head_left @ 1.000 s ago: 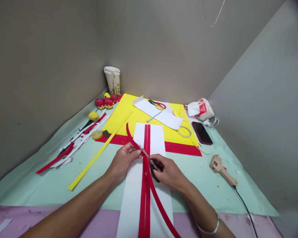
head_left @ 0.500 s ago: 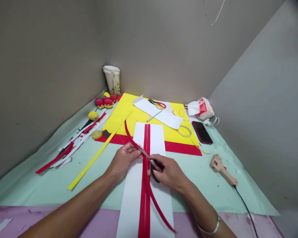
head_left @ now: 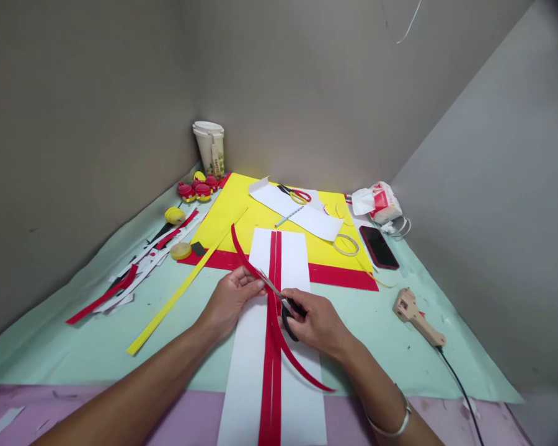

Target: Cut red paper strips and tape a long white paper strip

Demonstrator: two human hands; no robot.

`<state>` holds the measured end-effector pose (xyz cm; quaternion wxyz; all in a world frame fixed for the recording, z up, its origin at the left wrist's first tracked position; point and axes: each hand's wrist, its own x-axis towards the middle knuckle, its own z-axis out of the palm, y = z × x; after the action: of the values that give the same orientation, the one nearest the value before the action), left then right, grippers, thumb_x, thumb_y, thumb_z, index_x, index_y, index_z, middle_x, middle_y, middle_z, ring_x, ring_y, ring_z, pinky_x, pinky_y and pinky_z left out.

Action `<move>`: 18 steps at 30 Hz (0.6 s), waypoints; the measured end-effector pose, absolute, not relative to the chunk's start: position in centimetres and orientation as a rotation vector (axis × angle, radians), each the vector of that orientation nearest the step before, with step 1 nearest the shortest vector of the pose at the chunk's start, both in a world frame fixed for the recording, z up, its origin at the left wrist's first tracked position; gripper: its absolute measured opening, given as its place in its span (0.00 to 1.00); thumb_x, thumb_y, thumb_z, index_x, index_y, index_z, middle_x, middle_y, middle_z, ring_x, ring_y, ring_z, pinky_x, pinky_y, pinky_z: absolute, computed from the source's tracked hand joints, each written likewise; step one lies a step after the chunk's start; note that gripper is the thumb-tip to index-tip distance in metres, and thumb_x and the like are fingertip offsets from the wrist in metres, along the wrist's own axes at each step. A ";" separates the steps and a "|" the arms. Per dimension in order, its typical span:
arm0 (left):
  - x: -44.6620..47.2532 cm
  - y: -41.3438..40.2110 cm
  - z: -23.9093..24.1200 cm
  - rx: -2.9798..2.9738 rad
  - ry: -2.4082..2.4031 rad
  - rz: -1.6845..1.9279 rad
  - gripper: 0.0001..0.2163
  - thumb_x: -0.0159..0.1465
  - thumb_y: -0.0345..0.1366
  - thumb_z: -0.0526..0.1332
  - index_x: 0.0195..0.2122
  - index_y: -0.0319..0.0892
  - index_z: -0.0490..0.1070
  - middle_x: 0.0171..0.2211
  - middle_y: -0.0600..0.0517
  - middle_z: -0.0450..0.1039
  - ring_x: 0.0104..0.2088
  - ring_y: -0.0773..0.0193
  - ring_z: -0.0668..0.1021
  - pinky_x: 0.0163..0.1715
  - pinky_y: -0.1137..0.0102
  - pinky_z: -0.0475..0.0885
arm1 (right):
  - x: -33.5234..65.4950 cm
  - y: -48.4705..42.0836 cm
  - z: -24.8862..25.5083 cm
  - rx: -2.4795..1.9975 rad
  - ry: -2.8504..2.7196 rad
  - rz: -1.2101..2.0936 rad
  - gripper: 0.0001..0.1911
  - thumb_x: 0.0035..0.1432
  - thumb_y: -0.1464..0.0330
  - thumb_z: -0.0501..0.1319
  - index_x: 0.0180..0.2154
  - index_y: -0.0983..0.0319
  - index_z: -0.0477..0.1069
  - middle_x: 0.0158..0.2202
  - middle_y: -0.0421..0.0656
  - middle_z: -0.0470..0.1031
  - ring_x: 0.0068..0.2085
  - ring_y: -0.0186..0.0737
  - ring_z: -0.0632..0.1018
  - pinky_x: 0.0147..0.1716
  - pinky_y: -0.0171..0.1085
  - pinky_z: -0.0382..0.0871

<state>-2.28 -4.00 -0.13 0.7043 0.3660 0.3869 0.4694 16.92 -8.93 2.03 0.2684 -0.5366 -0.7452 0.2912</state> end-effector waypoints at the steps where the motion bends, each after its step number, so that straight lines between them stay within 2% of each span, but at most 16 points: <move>1: -2.3 -4.0 -0.2 0.817 0.858 1.044 0.13 0.53 0.34 0.71 0.39 0.41 0.74 0.33 0.52 0.79 0.35 0.65 0.80 0.39 0.72 0.73 | 16.9 -8.9 2.0 -1.446 -2.013 0.782 0.22 0.47 0.74 0.58 0.46 0.56 0.74 0.27 0.36 0.70 0.28 0.34 0.69 0.30 0.31 0.62; 6: -2.4 -4.0 -0.3 0.823 0.859 1.033 0.13 0.54 0.34 0.70 0.40 0.40 0.73 0.33 0.52 0.78 0.35 0.66 0.79 0.39 0.73 0.74 | 17.0 -9.0 1.9 -1.449 -2.028 0.774 0.24 0.47 0.75 0.58 0.48 0.57 0.73 0.28 0.36 0.71 0.28 0.34 0.70 0.31 0.31 0.63; 18: -2.2 -3.9 0.1 0.815 0.859 1.027 0.14 0.54 0.34 0.71 0.41 0.40 0.73 0.34 0.52 0.78 0.35 0.66 0.79 0.39 0.73 0.74 | 17.2 -9.0 1.6 -1.420 -2.057 0.748 0.22 0.48 0.75 0.57 0.46 0.57 0.73 0.28 0.35 0.72 0.27 0.33 0.69 0.30 0.30 0.63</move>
<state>-2.22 -3.88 0.06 0.7083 0.3672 0.3869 0.4624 17.19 -8.97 1.63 0.2631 -0.5250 -0.7607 0.2766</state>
